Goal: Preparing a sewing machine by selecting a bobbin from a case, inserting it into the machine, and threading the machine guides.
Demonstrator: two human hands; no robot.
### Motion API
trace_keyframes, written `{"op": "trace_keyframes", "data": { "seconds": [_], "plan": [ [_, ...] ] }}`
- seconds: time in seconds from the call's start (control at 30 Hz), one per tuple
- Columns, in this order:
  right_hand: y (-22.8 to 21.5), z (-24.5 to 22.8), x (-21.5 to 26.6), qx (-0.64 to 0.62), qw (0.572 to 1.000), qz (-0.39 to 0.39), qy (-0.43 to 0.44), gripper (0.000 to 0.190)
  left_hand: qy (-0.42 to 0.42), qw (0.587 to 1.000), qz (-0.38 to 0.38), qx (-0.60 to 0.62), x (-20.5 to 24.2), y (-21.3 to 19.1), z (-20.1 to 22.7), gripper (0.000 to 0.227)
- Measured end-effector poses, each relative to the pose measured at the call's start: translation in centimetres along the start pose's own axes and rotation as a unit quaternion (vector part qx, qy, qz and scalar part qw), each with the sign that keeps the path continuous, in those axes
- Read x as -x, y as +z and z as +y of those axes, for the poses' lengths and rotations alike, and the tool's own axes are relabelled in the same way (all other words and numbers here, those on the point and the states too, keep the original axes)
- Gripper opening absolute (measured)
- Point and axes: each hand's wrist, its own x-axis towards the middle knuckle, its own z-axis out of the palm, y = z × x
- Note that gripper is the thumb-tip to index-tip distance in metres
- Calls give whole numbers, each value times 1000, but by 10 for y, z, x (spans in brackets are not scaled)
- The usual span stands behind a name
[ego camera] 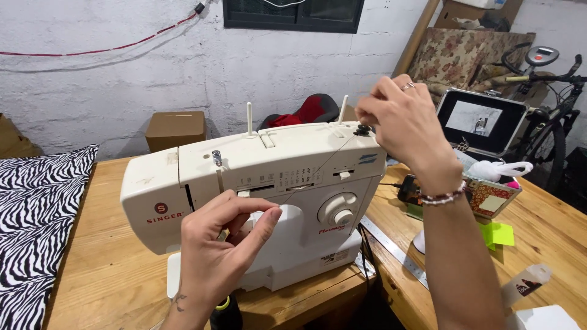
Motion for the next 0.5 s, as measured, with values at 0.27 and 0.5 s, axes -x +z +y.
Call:
{"op": "trace_keyframes", "data": {
  "seconds": [0.27,0.5],
  "plan": [
    [-8,-7,27,-4,999,25,24,14,-2,1000,2,5,-1,2,1,4],
    [-10,-11,4,-64,997,20,-27,16,-14,1000,-1,3,1,5,1,4]
  ]
}}
